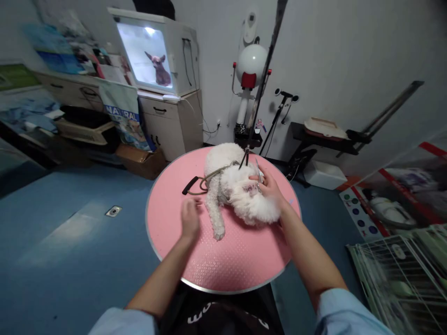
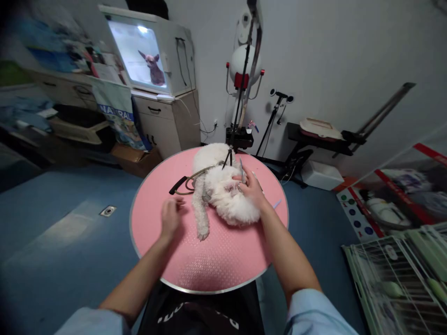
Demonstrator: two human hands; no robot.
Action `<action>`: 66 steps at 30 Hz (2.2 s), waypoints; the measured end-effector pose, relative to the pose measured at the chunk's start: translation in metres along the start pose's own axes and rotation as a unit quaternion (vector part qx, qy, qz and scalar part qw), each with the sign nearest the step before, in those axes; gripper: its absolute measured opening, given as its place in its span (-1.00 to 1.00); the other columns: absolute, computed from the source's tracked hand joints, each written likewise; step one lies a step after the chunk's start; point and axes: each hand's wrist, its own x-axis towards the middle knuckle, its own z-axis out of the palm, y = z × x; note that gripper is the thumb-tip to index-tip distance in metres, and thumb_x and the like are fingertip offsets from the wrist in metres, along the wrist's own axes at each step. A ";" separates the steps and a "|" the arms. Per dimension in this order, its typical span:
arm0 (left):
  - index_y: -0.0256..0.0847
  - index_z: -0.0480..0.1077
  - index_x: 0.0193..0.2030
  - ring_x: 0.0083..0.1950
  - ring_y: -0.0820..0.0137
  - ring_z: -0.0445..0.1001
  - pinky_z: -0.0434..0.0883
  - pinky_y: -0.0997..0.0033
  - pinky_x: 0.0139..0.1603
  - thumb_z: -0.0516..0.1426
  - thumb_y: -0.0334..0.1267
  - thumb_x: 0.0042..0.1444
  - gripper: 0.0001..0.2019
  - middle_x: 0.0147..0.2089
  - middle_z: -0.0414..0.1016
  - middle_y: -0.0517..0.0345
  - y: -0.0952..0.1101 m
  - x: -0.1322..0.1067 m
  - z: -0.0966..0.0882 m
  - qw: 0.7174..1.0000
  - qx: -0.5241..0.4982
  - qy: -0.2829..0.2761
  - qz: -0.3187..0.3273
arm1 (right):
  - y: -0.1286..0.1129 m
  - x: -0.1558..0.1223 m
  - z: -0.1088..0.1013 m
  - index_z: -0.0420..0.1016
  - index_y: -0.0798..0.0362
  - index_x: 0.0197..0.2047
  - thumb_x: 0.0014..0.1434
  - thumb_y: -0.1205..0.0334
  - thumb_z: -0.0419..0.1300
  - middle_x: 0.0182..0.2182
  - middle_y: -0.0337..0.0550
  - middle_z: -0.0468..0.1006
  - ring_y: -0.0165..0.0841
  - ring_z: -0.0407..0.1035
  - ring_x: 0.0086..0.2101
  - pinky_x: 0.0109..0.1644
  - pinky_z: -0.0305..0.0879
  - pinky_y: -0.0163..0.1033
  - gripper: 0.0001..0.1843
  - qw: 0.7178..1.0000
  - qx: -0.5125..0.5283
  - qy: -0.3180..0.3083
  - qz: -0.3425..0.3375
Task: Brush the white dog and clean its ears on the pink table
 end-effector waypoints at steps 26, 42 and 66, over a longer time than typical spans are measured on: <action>-0.15 0.47 -0.04 -0.06 0.31 0.42 0.36 0.21 0.08 0.13 -0.17 0.09 -0.70 -0.13 0.40 0.03 0.038 -0.041 0.077 0.993 0.114 -0.040 0.007 | -0.019 -0.109 -0.009 -0.12 -0.18 0.35 0.10 0.15 0.22 0.10 0.01 0.35 -0.19 0.28 0.07 0.01 0.30 -0.01 -0.17 0.994 -0.072 0.049 -0.058; -0.29 0.34 0.08 0.08 0.29 0.38 0.33 0.21 0.17 0.00 -0.43 0.06 -0.60 0.01 0.39 -0.09 0.032 -0.070 0.110 0.988 0.107 -0.049 0.096 | -0.078 -0.119 0.015 0.35 0.03 -0.06 0.06 -0.17 0.07 -0.45 -0.21 0.45 -0.37 0.45 -0.47 -0.30 0.32 -0.22 -0.48 0.899 0.235 -0.152 0.338; -0.15 0.20 -0.30 -0.38 0.46 0.33 0.30 0.48 -0.30 0.06 -0.41 -0.02 -0.87 -0.42 0.32 0.27 0.040 -0.061 0.122 0.999 0.003 -0.029 -0.034 | -0.084 -0.115 0.013 0.24 0.10 0.08 0.01 0.01 0.27 -0.58 -0.37 0.38 -0.57 0.18 -0.75 -0.55 0.34 -0.32 -0.38 0.946 0.121 -0.064 0.292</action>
